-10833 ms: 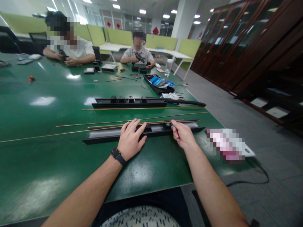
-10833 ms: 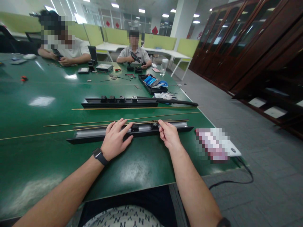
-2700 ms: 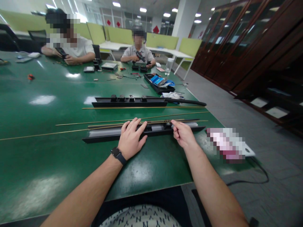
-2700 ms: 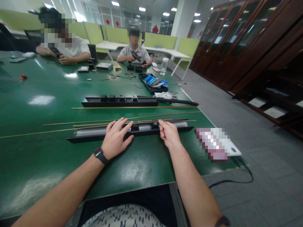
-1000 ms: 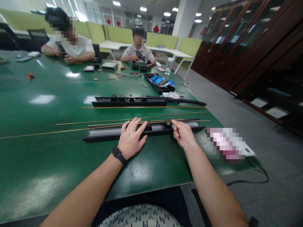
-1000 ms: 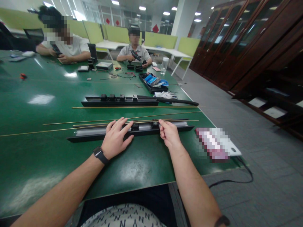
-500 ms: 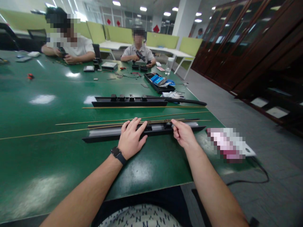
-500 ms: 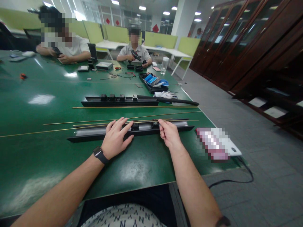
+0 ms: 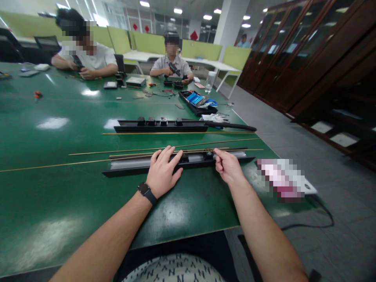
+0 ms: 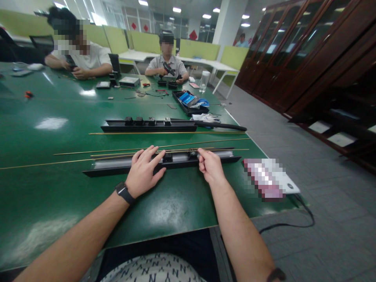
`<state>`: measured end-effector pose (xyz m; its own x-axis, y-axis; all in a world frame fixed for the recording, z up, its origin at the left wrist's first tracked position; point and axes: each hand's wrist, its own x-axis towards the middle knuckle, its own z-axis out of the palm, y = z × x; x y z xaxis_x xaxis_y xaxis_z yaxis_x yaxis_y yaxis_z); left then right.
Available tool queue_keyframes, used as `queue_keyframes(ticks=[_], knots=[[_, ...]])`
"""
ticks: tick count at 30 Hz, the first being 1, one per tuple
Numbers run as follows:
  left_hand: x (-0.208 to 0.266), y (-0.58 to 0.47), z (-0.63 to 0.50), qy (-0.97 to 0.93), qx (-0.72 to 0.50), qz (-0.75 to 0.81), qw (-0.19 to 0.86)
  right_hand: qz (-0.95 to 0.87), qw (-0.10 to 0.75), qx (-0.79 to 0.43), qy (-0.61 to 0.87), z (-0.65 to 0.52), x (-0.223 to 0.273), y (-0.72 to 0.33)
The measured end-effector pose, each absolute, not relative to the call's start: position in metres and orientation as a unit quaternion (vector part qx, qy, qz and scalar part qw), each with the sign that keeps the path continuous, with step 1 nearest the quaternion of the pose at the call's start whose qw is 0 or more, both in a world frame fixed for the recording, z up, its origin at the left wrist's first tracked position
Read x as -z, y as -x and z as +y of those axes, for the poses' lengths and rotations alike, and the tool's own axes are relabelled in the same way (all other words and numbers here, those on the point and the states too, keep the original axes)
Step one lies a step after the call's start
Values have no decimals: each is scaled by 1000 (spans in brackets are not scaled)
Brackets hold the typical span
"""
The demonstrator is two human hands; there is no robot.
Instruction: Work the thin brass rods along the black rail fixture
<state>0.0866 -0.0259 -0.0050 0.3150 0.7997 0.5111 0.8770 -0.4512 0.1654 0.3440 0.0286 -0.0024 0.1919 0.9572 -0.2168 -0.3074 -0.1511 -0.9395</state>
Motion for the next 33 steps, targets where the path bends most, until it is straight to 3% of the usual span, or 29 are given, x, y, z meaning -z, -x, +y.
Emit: queue_keyframes(ticks=[33], knots=[[6, -87, -26, 807, 269, -520, 76, -323, 559, -559, 520, 27, -2, -343]])
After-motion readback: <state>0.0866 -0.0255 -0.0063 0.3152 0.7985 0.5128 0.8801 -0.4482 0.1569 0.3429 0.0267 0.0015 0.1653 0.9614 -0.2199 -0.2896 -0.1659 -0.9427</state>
